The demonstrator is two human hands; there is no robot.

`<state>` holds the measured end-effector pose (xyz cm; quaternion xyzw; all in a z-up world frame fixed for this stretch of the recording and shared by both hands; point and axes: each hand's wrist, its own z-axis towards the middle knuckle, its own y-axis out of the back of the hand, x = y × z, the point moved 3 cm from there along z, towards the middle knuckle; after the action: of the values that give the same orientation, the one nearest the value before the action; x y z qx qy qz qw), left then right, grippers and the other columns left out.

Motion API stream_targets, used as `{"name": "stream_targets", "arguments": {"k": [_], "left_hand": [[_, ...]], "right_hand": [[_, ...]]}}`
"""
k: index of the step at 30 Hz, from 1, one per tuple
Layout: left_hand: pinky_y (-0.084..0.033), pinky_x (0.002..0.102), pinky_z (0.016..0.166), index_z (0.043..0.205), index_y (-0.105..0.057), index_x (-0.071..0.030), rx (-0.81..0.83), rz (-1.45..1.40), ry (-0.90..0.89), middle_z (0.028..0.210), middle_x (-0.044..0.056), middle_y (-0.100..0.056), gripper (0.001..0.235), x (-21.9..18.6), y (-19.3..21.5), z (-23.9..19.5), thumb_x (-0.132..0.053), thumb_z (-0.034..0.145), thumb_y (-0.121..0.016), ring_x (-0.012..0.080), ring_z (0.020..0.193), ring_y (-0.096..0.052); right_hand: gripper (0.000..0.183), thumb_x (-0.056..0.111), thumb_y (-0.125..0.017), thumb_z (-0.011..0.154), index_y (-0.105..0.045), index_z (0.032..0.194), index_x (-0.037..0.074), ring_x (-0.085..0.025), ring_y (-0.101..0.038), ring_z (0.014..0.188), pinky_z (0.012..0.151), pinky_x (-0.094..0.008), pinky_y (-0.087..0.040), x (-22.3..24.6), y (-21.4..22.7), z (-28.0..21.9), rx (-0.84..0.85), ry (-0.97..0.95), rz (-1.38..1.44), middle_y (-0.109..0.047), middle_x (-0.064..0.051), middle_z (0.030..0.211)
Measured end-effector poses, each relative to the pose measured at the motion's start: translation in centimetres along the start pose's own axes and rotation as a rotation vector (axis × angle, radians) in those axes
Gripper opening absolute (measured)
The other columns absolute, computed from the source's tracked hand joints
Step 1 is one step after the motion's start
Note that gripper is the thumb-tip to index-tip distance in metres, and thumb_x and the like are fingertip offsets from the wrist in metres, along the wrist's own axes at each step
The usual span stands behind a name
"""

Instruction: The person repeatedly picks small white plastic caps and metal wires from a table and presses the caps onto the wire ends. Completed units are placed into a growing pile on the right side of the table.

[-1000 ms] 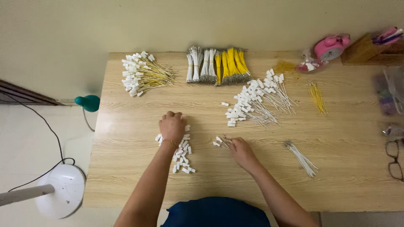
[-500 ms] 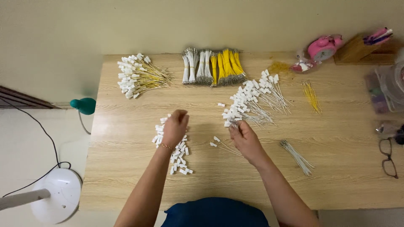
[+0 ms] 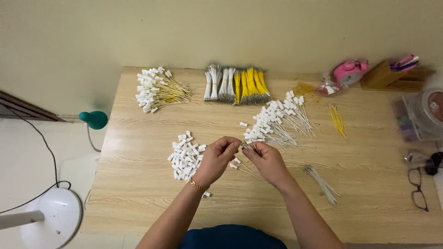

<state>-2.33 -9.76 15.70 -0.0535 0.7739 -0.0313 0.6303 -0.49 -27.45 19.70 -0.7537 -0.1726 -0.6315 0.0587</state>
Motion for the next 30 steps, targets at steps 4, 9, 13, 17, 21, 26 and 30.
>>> {"name": "stream_targets", "arguments": {"k": [4,9,13,17,21,26,30], "left_hand": [[-0.058,0.027,0.069,0.112,-0.075,-0.009,-0.014,0.027,-0.024,0.082,0.009,-0.069,0.02,-0.4,-0.3,-0.5,-0.024,0.1,-0.068,0.0139,0.073,-0.065],[-0.056,0.027,0.068,0.11,-0.073,-0.007,-0.028,-0.009,-0.066,0.082,0.008,-0.068,0.016,-0.6,-0.4,-0.6,-0.02,0.101,-0.068,0.0125,0.073,-0.062],[-0.055,0.027,0.066,0.107,-0.072,-0.007,-0.029,-0.002,-0.087,0.08,0.008,-0.067,0.014,-1.2,-0.6,-0.8,-0.018,0.102,-0.065,0.0134,0.071,-0.062],[-0.055,0.024,0.066,0.108,-0.067,-0.008,0.01,-0.056,-0.059,0.082,0.007,-0.064,0.016,0.3,-0.9,-0.4,-0.019,0.106,-0.056,0.0126,0.072,-0.061],[-0.055,0.024,0.065,0.108,-0.062,-0.009,0.032,-0.074,-0.039,0.084,0.006,-0.063,0.016,1.5,-1.2,-0.3,-0.019,0.109,-0.051,0.0122,0.072,-0.062],[-0.055,0.023,0.064,0.115,-0.059,-0.008,0.033,-0.127,-0.04,0.085,0.007,-0.063,0.014,0.7,-0.8,-0.3,-0.017,0.109,-0.05,0.0123,0.07,-0.063],[-0.06,0.026,0.065,0.12,-0.061,-0.004,0.028,-0.306,0.036,0.086,0.012,-0.067,0.025,1.2,-0.2,-0.1,-0.024,0.109,-0.049,0.016,0.07,-0.069]], "right_hand": [[0.011,0.009,-0.07,0.097,-0.077,0.101,0.002,-0.008,-0.044,0.068,0.063,-0.022,-0.039,-0.6,0.5,-0.2,0.011,-0.002,-0.001,-0.055,0.002,0.069],[0.01,0.012,-0.07,0.098,-0.076,0.097,0.003,-0.007,-0.043,0.064,0.057,-0.022,-0.037,-1.0,0.5,-0.1,0.021,-0.024,-0.025,-0.052,0.002,0.066],[0.012,0.015,-0.071,0.097,-0.073,0.099,0.003,-0.008,-0.046,0.061,0.057,-0.023,-0.039,0.0,0.2,-0.2,-0.005,-0.045,0.0,-0.056,-0.001,0.065],[0.009,0.013,-0.074,0.095,-0.074,0.096,0.004,-0.007,-0.045,0.063,0.057,-0.022,-0.038,-1.1,0.2,0.2,-0.03,-0.013,0.039,-0.056,0.002,0.065],[0.007,0.007,-0.076,0.091,-0.076,0.095,0.002,-0.007,-0.044,0.061,0.056,-0.022,-0.037,-0.3,-0.3,0.1,-0.05,-0.007,0.066,-0.055,0.003,0.064],[0.005,0.007,-0.075,0.09,-0.075,0.095,0.004,-0.006,-0.044,0.06,0.054,-0.021,-0.035,-0.3,0.3,0.2,-0.076,0.04,0.02,-0.052,0.003,0.062],[0.007,0.012,-0.074,0.089,-0.078,0.092,0.006,-0.015,-0.057,0.063,0.057,-0.03,-0.046,1.7,0.4,-0.5,-0.127,0.124,-0.257,-0.065,-0.011,0.065]]}}
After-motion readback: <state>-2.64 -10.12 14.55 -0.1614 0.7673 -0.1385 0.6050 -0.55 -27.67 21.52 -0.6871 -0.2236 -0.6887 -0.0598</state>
